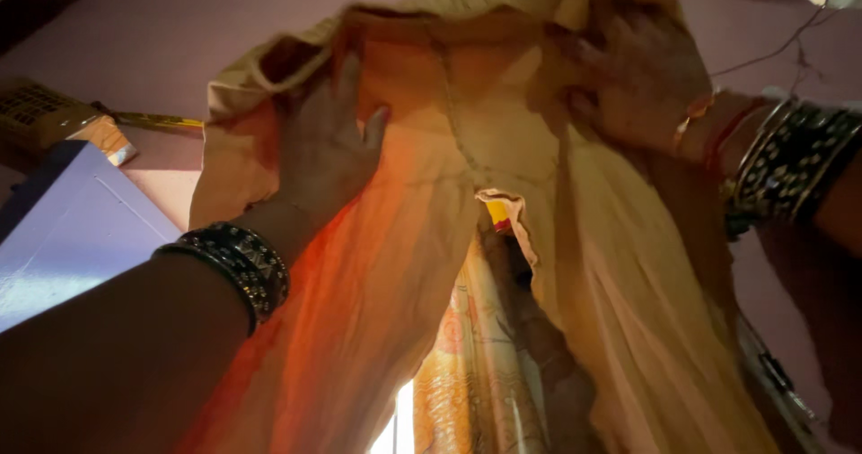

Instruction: The person takes items of clothing from a rod and a portable wardrobe, folds them by hand, and places them back into the wardrobe.

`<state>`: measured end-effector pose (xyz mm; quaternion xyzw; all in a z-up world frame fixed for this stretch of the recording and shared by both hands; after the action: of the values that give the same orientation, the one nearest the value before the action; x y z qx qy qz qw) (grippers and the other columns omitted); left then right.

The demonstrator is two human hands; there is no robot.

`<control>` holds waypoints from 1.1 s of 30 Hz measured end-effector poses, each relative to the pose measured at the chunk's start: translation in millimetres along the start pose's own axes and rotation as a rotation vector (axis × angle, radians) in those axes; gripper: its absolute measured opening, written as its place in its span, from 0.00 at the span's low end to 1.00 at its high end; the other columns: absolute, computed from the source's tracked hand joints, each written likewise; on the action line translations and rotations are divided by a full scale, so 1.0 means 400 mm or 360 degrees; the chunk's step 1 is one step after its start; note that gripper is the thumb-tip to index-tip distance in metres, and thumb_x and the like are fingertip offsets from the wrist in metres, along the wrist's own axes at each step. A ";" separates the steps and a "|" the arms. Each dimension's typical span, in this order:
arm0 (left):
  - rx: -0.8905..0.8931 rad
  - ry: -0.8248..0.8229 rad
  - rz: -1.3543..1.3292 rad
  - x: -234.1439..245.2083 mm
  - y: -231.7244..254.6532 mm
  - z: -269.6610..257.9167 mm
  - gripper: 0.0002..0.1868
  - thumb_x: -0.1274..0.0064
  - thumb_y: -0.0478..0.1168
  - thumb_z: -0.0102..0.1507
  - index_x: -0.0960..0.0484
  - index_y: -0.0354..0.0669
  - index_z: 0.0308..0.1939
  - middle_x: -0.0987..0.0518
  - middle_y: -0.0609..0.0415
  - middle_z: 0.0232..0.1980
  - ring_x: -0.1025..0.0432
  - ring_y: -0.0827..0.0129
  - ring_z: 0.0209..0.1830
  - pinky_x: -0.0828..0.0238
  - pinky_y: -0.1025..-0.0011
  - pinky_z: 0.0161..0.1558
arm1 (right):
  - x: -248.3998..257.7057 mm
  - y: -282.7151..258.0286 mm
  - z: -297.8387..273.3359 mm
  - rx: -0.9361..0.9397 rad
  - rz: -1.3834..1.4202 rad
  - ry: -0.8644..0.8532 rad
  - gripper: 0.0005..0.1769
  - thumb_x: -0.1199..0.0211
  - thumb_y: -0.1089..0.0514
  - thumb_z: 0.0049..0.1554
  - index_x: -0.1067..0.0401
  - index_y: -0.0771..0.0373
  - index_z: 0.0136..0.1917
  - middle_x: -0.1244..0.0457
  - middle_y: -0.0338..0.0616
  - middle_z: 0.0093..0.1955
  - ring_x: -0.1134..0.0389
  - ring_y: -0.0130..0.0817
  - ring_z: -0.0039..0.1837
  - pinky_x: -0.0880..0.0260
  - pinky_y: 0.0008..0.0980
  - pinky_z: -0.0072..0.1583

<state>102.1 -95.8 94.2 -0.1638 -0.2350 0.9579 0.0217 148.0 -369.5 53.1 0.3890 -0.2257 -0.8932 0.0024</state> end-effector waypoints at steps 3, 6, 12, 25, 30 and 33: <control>0.0307 0.0126 -0.0020 -0.004 -0.006 0.001 0.43 0.53 0.55 0.71 0.56 0.51 0.83 0.44 0.31 0.75 0.43 0.35 0.73 0.38 0.47 0.66 | 0.019 0.027 0.038 0.0090 -0.0040 0.0068 0.35 0.36 0.44 0.58 0.33 0.54 0.77 0.38 0.58 0.59 0.35 0.54 0.60 0.36 0.52 0.63; 0.0622 0.0279 -0.0181 -0.066 -0.074 -0.036 0.38 0.50 0.53 0.67 0.48 0.51 0.77 0.43 0.32 0.73 0.41 0.36 0.69 0.32 0.49 0.57 | -0.069 0.014 0.082 0.0174 0.0311 -0.0213 0.29 0.40 0.42 0.61 0.32 0.50 0.73 0.36 0.52 0.57 0.34 0.51 0.61 0.36 0.51 0.64; 0.1481 -0.0440 -0.1520 -0.567 -0.151 -0.204 0.25 0.48 0.53 0.63 0.24 0.42 0.58 0.22 0.42 0.58 0.27 0.52 0.58 0.27 0.55 0.54 | -0.333 -0.140 -0.053 -0.0162 0.0758 -0.1587 0.39 0.56 0.31 0.62 0.51 0.46 0.80 0.42 0.55 0.74 0.43 0.56 0.76 0.48 0.53 0.75; 0.0981 0.0101 -0.0567 -0.426 0.004 -0.064 0.33 0.50 0.63 0.63 0.31 0.57 0.68 0.23 0.31 0.56 0.27 0.38 0.55 0.32 0.48 0.55 | -0.312 -0.093 -0.045 -0.0645 0.0877 -0.0648 0.23 0.42 0.49 0.60 0.35 0.59 0.65 0.32 0.56 0.56 0.30 0.56 0.60 0.31 0.50 0.61; 0.0999 -0.0616 -0.0476 -0.476 -0.017 -0.028 0.44 0.53 0.67 0.65 0.50 0.62 0.80 0.26 0.32 0.62 0.30 0.40 0.60 0.33 0.51 0.62 | -0.308 -0.117 -0.047 -0.0483 0.0870 -0.1031 0.37 0.44 0.54 0.55 0.44 0.49 0.78 0.32 0.58 0.53 0.31 0.58 0.55 0.31 0.52 0.57; 0.1200 -0.0620 -0.0442 -0.440 0.029 -0.024 0.31 0.58 0.57 0.64 0.35 0.75 0.74 0.22 0.43 0.62 0.28 0.48 0.62 0.31 0.50 0.62 | -0.318 -0.149 -0.039 -0.0398 0.0798 -0.1181 0.25 0.47 0.48 0.62 0.37 0.44 0.73 0.32 0.54 0.55 0.31 0.56 0.57 0.32 0.51 0.60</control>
<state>271.8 -122.7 134.5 0.0722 0.1111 0.9776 0.1636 257.7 -299.4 107.9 -0.0267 -0.1891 -0.9641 0.1843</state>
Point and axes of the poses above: each hand's wrist, its own z-axis towards the middle knuckle, its own x-axis out of the back of the hand, y = z × x, the point moved 8 cm from there along z, towards the middle knuckle
